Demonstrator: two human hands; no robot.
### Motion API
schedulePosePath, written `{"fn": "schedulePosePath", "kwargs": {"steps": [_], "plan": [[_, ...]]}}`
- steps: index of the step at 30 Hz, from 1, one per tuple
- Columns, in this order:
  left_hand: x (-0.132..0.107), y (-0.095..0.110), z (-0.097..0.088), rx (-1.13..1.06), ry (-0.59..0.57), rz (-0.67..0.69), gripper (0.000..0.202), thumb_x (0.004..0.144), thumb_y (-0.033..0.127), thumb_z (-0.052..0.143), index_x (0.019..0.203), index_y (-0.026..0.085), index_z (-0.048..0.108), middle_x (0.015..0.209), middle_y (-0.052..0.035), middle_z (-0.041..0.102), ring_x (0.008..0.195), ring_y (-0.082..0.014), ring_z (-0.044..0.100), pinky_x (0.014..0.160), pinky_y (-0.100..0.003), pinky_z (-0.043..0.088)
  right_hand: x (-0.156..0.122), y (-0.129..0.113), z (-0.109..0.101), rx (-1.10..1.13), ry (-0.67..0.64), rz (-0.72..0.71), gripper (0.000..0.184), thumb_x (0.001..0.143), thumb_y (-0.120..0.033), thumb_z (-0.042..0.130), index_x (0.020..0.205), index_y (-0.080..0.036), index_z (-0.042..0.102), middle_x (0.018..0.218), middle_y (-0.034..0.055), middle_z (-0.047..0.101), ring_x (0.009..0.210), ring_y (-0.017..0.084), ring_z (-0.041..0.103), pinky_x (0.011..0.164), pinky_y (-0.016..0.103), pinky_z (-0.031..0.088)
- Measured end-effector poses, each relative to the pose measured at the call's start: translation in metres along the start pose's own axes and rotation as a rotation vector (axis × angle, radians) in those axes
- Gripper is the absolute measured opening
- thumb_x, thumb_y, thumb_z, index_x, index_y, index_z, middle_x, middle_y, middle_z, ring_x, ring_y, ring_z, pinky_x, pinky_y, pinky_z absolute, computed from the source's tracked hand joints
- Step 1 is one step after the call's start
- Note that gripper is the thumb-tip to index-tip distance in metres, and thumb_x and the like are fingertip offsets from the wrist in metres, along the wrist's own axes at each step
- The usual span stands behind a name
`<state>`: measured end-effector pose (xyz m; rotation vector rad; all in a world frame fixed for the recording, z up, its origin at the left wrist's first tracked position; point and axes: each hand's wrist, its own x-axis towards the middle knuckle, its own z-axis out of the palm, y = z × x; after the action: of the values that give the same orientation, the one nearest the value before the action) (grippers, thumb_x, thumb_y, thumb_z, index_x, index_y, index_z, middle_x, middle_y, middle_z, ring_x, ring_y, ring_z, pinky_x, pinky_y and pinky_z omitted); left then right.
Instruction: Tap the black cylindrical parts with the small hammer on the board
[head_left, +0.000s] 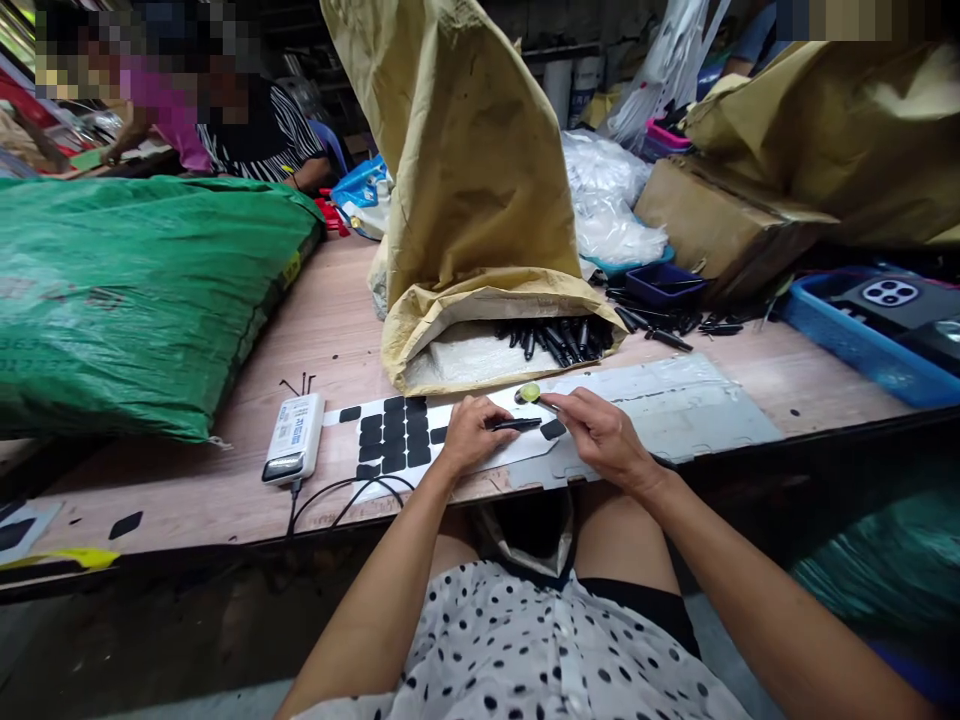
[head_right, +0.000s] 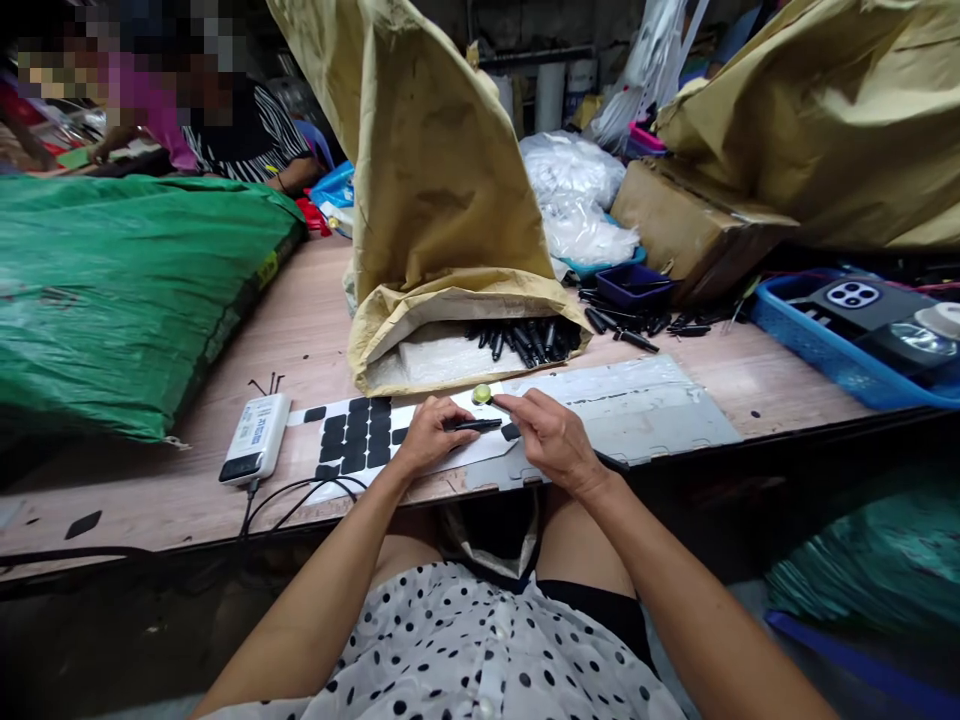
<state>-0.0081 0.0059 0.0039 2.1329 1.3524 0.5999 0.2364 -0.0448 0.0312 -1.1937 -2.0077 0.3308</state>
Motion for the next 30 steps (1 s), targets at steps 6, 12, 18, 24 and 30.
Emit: {"fn": "schedulePosePath", "kwargs": {"steps": [6, 12, 18, 24, 30], "plan": [[0.0, 0.003, -0.001, 0.035, -0.012, -0.006, 0.019, 0.08, 0.041, 0.084, 0.092, 0.027, 0.08, 0.092, -0.0005, 0.072, 0.094, -0.0226, 0.056, 0.086, -0.037, 0.039, -0.008, -0.018, 0.016, -0.167, -0.116, -0.013, 0.047, 0.098, -0.014, 0.046, 0.137, -0.031, 0.065, 0.095, 0.0046, 0.066, 0.091, 0.018, 0.064, 0.081, 0.028, 0.054], [0.0, 0.002, 0.0, 0.01, 0.006, -0.015, 0.021, 0.079, 0.039, 0.085, 0.096, 0.028, 0.08, 0.093, -0.0003, 0.074, 0.095, -0.0227, 0.057, 0.088, -0.037, 0.04, -0.011, -0.018, 0.008, -0.187, -0.06, 0.019, 0.048, 0.098, -0.014, 0.044, 0.138, -0.03, 0.065, 0.095, 0.0044, 0.066, 0.092, 0.018, 0.064, 0.083, 0.028, 0.054], [0.0, 0.005, 0.0, 0.026, 0.004, -0.038, 0.021, 0.078, 0.038, 0.086, 0.095, 0.027, 0.081, 0.094, -0.0012, 0.074, 0.097, -0.024, 0.057, 0.089, -0.038, 0.041, -0.016, -0.012, 0.005, -0.221, -0.076, 0.043, 0.044, 0.1, -0.015, 0.043, 0.133, -0.028, 0.068, 0.097, 0.0043, 0.068, 0.093, 0.018, 0.065, 0.082, 0.027, 0.053], [0.0, 0.003, -0.002, 0.005, -0.009, -0.02, 0.021, 0.077, 0.034, 0.086, 0.095, 0.025, 0.078, 0.097, -0.0003, 0.074, 0.098, -0.0241, 0.057, 0.091, -0.039, 0.04, -0.007, 0.019, -0.012, -0.275, 0.067, 0.112, 0.038, 0.099, -0.022, 0.048, 0.13, -0.028, 0.069, 0.1, 0.0044, 0.07, 0.095, 0.019, 0.066, 0.085, 0.031, 0.051], [0.0, 0.001, -0.002, -0.024, -0.012, -0.028, 0.022, 0.076, 0.032, 0.086, 0.095, 0.025, 0.075, 0.098, -0.0001, 0.073, 0.099, -0.024, 0.058, 0.092, -0.04, 0.04, -0.007, 0.073, -0.022, -0.453, 0.016, 0.061, 0.031, 0.093, -0.02, 0.052, 0.115, -0.025, 0.074, 0.092, 0.006, 0.066, 0.095, 0.024, 0.06, 0.083, 0.036, 0.048]]}}
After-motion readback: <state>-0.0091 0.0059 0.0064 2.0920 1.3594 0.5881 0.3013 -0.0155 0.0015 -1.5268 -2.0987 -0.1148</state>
